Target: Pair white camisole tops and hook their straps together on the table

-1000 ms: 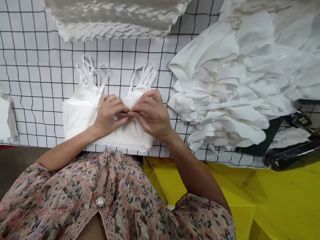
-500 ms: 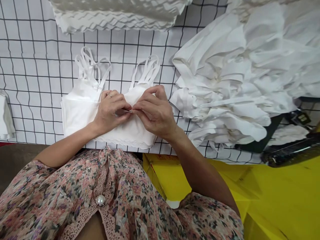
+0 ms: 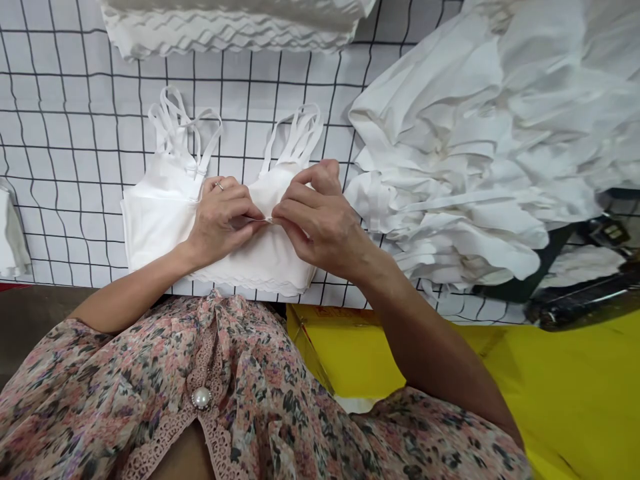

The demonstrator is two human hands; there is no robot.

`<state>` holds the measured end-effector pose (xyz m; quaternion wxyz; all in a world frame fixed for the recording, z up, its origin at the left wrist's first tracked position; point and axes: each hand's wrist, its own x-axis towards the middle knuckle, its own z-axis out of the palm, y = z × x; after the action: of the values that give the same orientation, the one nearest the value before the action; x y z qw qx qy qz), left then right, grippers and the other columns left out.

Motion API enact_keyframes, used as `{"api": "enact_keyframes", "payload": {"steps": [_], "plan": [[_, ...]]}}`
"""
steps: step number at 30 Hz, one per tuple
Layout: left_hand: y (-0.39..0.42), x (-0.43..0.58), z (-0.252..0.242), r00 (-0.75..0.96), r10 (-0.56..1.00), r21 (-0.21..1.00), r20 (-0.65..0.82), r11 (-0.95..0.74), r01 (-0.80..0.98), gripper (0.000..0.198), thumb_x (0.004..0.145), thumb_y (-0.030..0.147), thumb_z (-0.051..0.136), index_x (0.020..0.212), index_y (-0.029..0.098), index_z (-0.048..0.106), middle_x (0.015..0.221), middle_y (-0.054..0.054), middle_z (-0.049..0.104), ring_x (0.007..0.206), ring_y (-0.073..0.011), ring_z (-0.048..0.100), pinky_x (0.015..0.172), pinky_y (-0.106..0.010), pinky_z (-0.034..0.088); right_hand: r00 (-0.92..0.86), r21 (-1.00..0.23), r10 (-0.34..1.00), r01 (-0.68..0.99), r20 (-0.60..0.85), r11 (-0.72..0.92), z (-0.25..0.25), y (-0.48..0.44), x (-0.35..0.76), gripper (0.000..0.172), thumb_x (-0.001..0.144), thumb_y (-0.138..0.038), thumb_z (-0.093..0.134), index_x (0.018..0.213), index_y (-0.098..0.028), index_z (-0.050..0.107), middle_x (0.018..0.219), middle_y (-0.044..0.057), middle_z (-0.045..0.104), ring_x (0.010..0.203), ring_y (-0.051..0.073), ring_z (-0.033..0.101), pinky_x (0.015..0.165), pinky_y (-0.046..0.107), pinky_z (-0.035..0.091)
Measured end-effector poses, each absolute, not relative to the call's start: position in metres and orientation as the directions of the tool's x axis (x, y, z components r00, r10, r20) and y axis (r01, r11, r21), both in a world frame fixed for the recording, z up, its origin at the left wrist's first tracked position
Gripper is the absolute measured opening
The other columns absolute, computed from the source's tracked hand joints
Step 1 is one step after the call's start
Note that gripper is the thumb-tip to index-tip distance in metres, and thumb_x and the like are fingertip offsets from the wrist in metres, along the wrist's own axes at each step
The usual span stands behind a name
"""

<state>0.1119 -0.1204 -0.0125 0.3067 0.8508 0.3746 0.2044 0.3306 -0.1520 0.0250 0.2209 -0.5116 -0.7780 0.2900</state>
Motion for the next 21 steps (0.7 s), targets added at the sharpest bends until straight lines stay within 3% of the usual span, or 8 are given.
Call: {"api": "enact_keyframes", "payload": {"steps": [7,11,14,17,21], "plan": [[-0.118,0.111,-0.015,0.655,0.749,0.693,0.106,-0.528,0.491,0.012,0.1,0.031,0.07,0.089,0.027,0.071,0.083,0.002,0.067,0.093,-0.0209,0.058,0.106,-0.045,0.037,-0.517,-0.667,0.855,0.62,0.049,0.413,0.027,-0.142,0.342,0.031,0.105,-0.039,0.055,0.078,-0.027,0.067,0.075,0.004,0.063,0.094,0.028,0.064,0.102,0.062,0.047],[-0.117,0.111,-0.012,0.645,0.758,0.669,0.101,-0.531,0.519,0.015,0.096,0.034,0.077,0.105,0.025,0.069,0.098,-0.001,0.07,0.1,-0.0221,0.059,0.101,-0.041,0.04,-0.558,-0.645,0.829,0.627,0.019,0.437,0.043,-0.103,0.365,0.023,0.099,-0.044,0.071,0.085,-0.027,0.075,0.079,0.003,0.066,0.083,0.021,0.063,0.092,0.049,0.053],[-0.12,0.109,-0.008,0.599,0.788,0.604,0.143,-0.549,0.578,0.036,0.09,0.034,0.086,0.118,0.024,0.065,0.116,-0.006,0.069,0.112,-0.0262,0.057,0.096,-0.041,0.04,-0.496,-0.612,0.866,0.707,-0.071,0.355,0.058,-0.064,0.379,0.026,0.096,-0.05,0.077,0.09,-0.025,0.081,0.08,0.001,0.067,0.079,0.014,0.059,0.081,0.036,0.05],[-0.123,0.106,-0.008,0.615,0.754,0.504,0.23,-0.633,0.588,0.024,0.092,0.036,0.084,0.108,0.026,0.069,0.114,-0.007,0.068,0.112,-0.0276,0.056,0.097,-0.042,0.037,-0.464,-0.559,0.883,0.752,-0.073,0.349,0.063,-0.032,0.381,0.036,0.102,-0.049,0.067,0.089,-0.019,0.082,0.073,-0.001,0.063,0.081,0.011,0.057,0.08,0.031,0.044],[-0.123,0.104,-0.015,0.698,0.649,0.382,0.302,-0.753,0.535,0.013,0.102,0.039,0.072,0.104,0.026,0.072,0.099,-0.005,0.068,0.101,-0.0247,0.056,0.092,-0.042,0.035,-0.4,-0.499,0.914,0.806,-0.062,0.319,0.053,-0.014,0.37,0.033,0.103,-0.041,0.068,0.087,-0.016,0.082,0.068,-0.002,0.059,0.09,0.012,0.055,0.084,0.029,0.042]]}}
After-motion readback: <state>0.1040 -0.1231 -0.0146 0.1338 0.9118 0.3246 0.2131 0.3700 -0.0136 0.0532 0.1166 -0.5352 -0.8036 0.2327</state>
